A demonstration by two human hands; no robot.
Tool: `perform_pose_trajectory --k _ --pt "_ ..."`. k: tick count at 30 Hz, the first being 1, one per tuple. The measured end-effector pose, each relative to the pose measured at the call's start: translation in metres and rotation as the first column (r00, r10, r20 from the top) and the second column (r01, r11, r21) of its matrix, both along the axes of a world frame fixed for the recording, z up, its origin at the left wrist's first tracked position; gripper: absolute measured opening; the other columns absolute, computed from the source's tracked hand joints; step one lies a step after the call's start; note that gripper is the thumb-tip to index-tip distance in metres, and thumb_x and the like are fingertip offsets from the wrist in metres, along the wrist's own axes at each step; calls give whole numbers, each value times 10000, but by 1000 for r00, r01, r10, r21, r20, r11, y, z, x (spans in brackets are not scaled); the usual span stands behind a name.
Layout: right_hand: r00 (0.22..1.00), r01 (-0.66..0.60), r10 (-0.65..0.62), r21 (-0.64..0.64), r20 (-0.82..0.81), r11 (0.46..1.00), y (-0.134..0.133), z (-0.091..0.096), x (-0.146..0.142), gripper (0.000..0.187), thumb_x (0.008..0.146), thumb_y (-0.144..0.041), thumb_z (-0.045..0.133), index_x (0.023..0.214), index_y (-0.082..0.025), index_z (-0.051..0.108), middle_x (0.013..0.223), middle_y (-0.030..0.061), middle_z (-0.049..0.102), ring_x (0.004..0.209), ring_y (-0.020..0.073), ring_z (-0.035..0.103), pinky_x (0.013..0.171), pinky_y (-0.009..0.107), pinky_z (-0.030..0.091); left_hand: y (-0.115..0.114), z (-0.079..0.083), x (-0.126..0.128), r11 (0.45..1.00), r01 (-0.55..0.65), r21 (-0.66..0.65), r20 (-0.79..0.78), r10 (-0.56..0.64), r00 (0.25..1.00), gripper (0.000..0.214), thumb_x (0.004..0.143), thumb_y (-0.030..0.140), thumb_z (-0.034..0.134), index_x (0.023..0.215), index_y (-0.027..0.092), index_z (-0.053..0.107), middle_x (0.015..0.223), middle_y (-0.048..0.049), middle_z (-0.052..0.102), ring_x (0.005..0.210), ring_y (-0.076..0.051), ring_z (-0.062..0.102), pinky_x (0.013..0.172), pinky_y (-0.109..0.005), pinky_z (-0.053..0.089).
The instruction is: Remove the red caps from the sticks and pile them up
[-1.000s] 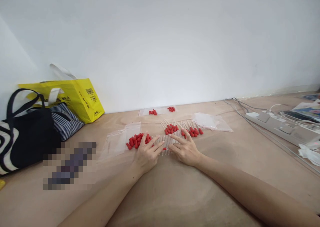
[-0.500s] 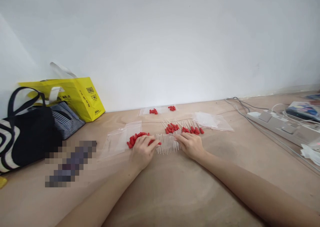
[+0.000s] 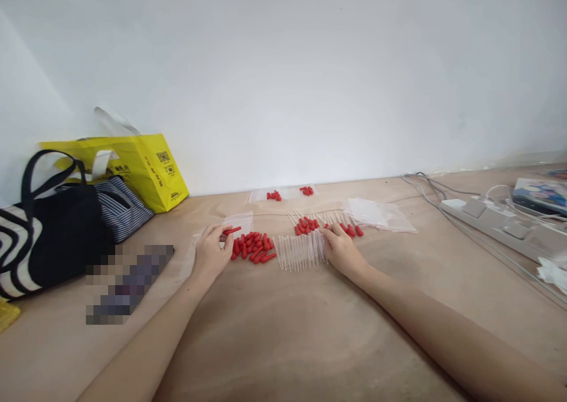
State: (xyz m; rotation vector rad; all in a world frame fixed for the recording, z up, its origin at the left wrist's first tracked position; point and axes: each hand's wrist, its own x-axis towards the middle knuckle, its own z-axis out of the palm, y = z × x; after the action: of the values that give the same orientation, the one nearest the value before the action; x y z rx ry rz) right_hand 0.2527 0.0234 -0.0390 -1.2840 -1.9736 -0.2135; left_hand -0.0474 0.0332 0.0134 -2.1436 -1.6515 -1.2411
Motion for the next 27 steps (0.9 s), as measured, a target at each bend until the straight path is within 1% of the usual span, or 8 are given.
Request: perform_pose_trajectory --k 4,9,14,17,20,22,24,27 --pt "998 -65 64 19 26 998 -1 -1 -7 282 807 -78 328 872 -175 585 867 79 531 820 159 535 721 265 456 -1 -3 5 1000 -7 -21 -15 7 1000 161 727 255 466 823 163 556 778 -30 597 616 -131 569 598 -250 469" --pt "995 -99 99 -6 32 995 -5 0 -12 251 842 -165 338 730 -185 562 802 72 515 749 158 525 654 277 466 -1 -11 14 998 -4 -55 -79 0 997 125 738 293 487 763 187 550 736 -15 606 655 -152 559 620 -267 453" --pt "993 -104 105 -20 51 994 -9 4 -15 242 841 -217 373 708 -194 573 770 68 533 722 154 530 681 271 451 -2 -17 18 995 55 -82 -140 -66 988 117 736 307 512 752 199 552 741 -18 617 711 -172 560 658 -288 445" --pt "997 -25 24 6 68 1000 -7 10 -5 241 832 -239 387 729 -190 599 775 66 561 740 169 528 692 293 423 -4 -18 18 995 73 -70 -153 -83 985 148 721 333 539 762 192 554 764 -26 621 733 -179 560 679 -297 445" --pt "991 134 -134 -3 27 991 2 17 18 244 813 -238 398 733 -182 623 762 71 585 760 186 524 685 306 388 -5 -17 17 996 68 -65 -137 -76 988 183 717 364 544 754 186 558 753 -27 619 713 -177 559 665 -295 445" --pt "961 276 -276 -66 3 959 7 20 34 232 793 -269 425 725 -188 631 750 68 599 768 194 520 672 305 365 -5 -16 16 997 61 -54 -123 -67 990 185 727 368 531 738 185 558 736 -25 619 694 -174 557 648 -290 443" --pt "922 384 -388 -152 3 911 10 23 45 234 772 -329 450 704 -205 636 714 56 606 771 204 517 666 310 341 -5 -16 17 998 53 -16 -115 -54 992 181 744 357 512 728 183 558 718 -24 620 682 -173 554 647 -292 439" --pt "896 436 -442 -258 39 862 10 27 47 271 731 -437 481 673 -224 638 690 43 612 776 218 515 681 329 310 -5 -15 19 997 54 57 -136 -46 990 176 769 330 485 717 180 560 697 -27 621 671 -176 546 665 -303 429"
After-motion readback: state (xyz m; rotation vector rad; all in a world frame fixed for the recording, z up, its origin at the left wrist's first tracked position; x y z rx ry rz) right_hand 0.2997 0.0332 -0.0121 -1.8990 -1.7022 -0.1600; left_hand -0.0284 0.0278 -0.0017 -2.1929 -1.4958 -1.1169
